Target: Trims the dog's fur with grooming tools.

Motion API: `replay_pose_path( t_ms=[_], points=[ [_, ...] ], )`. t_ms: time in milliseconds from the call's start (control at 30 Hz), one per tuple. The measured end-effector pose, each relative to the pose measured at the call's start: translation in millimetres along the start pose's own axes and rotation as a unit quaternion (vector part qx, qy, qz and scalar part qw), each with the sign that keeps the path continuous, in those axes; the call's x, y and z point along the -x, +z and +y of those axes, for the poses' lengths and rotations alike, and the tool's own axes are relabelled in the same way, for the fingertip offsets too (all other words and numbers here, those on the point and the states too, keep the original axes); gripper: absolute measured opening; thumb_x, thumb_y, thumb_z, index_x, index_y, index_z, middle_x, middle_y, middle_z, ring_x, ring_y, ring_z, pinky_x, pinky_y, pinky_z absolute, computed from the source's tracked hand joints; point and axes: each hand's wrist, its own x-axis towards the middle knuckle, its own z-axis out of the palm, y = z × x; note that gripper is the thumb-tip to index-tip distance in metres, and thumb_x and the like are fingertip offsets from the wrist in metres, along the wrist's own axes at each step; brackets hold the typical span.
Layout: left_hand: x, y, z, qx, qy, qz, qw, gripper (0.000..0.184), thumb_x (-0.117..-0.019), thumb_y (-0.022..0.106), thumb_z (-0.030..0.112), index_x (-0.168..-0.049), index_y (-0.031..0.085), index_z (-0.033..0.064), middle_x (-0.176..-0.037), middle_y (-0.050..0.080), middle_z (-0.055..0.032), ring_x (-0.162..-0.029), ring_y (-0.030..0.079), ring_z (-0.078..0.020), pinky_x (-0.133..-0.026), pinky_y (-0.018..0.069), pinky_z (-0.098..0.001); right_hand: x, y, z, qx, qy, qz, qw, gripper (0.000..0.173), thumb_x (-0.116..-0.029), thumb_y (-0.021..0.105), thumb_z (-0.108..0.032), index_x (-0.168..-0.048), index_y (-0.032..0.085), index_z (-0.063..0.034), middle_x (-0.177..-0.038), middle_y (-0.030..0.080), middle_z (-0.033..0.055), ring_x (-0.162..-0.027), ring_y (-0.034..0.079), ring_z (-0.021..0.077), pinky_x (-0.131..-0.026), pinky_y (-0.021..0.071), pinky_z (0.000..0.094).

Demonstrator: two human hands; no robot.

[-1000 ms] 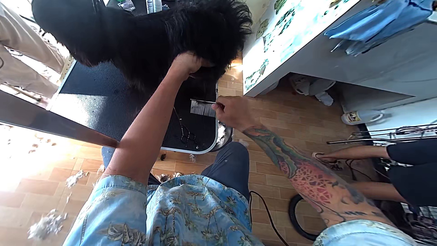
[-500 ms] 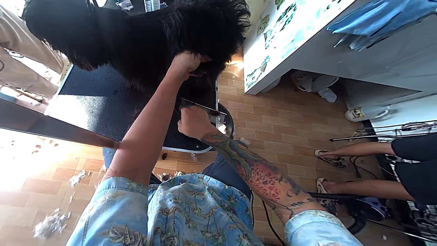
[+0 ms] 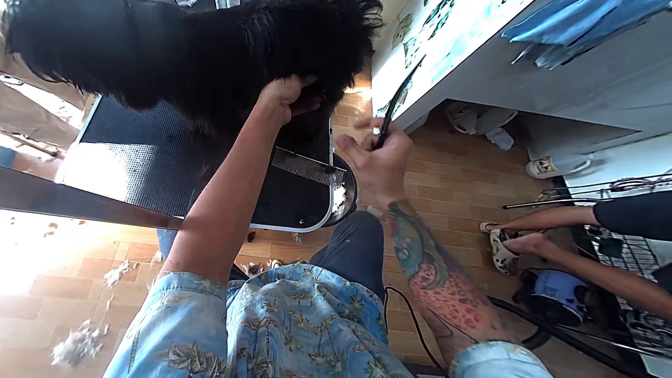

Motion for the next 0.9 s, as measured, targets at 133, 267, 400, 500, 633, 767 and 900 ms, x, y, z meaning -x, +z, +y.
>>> replay_pose_path(
  t_ms=[133, 267, 400, 500, 633, 767, 900],
  points=[
    [0, 3, 0, -0.009, 0.005, 0.005, 1.0, 0.026, -0.1003, 0.065, 0.02, -0.118, 0.065, 0.0017, -0.09, 0.073, -0.0103, -0.074, 0.072, -0.0179, -0.07, 0.0629, -0.0313, -42, 40, -11, 0.044, -0.084, 0.093, 0.991, 0.06, -0.0824, 0.086, -0.035, -0.129, 0.065, -0.0047, -0.065, 0.049, -0.0057, -0.049, 0.04, 0.005, -0.049, 0.0398, 0.0247],
    [-2, 2, 0, -0.009, 0.007, 0.005, 1.0, 0.029, -0.0994, 0.066, 0.02, -0.122, 0.063, 0.0017, -0.096, 0.072, -0.0124, -0.077, 0.073, -0.0203, -0.071, 0.0631, -0.0327, -53, 58, -9, 0.075, -0.15, 0.141, 0.976, 0.015, -0.0973, 0.069, -0.02, -0.102, 0.075, -0.0064, -0.063, 0.056, -0.0027, -0.048, 0.044, 0.0045, -0.048, 0.0393, 0.0246],
    [-6, -4, -2, 0.009, 0.009, -0.029, 0.999, 0.027, -0.1009, 0.063, 0.021, -0.12, 0.065, 0.002, -0.097, 0.072, -0.0128, -0.078, 0.073, -0.0212, -0.073, 0.0631, -0.034, -51, 59, -12, 0.072, -0.137, 0.132, 0.979, 0.011, -0.0979, 0.067, -0.017, -0.096, 0.072, -0.0071, -0.065, 0.056, -0.0033, -0.049, 0.043, 0.0036, -0.048, 0.0383, 0.0237],
    [-1, -11, 0, 0.023, 0.018, -0.094, 0.995, 0.031, -0.1019, 0.061, 0.023, -0.126, 0.062, 0.0028, -0.1, 0.071, -0.0137, -0.082, 0.072, -0.0226, -0.077, 0.0626, -0.0365, -52, 59, -11, 0.072, -0.131, 0.131, 0.98, 0.011, -0.098, 0.067, -0.017, -0.095, 0.071, -0.007, -0.065, 0.055, -0.0036, -0.05, 0.043, 0.0035, -0.049, 0.0386, 0.0231],
    [3, -17, -1, 0.002, 0.029, -0.139, 0.99, 0.022, -0.0879, 0.075, 0.01, -0.107, 0.071, -0.0004, -0.096, 0.073, -0.0134, -0.088, 0.072, -0.0227, -0.085, 0.0609, -0.0374, -54, 58, -13, 0.069, -0.127, 0.127, 0.981, 0.01, -0.0973, 0.067, -0.016, -0.095, 0.07, -0.0057, -0.065, 0.053, -0.0036, -0.05, 0.042, 0.0035, -0.049, 0.038, 0.0228],
    [-3, -4, 0, -0.044, 0.025, -0.053, 0.997, 0.022, -0.0882, 0.077, 0.017, -0.105, 0.073, 0.003, -0.089, 0.073, -0.0094, -0.079, 0.071, -0.0186, -0.077, 0.0615, -0.0331, -53, 59, -13, 0.08, -0.131, 0.115, 0.981, 0.01, -0.0975, 0.067, -0.016, -0.095, 0.07, -0.0065, -0.066, 0.055, -0.0024, -0.05, 0.044, 0.0045, -0.049, 0.0391, 0.0241],
    [-6, -3, -1, -0.045, 0.036, 0.005, 0.998, 0.029, -0.0907, 0.076, 0.022, -0.113, 0.071, 0.0042, -0.094, 0.074, -0.0104, -0.082, 0.073, -0.0205, -0.077, 0.0628, -0.0346, -51, 56, -12, 0.079, -0.131, 0.112, 0.982, 0.01, -0.0972, 0.068, -0.017, -0.095, 0.07, -0.0069, -0.065, 0.055, -0.0036, -0.05, 0.044, 0.0031, -0.049, 0.0388, 0.0223]
  ],
)
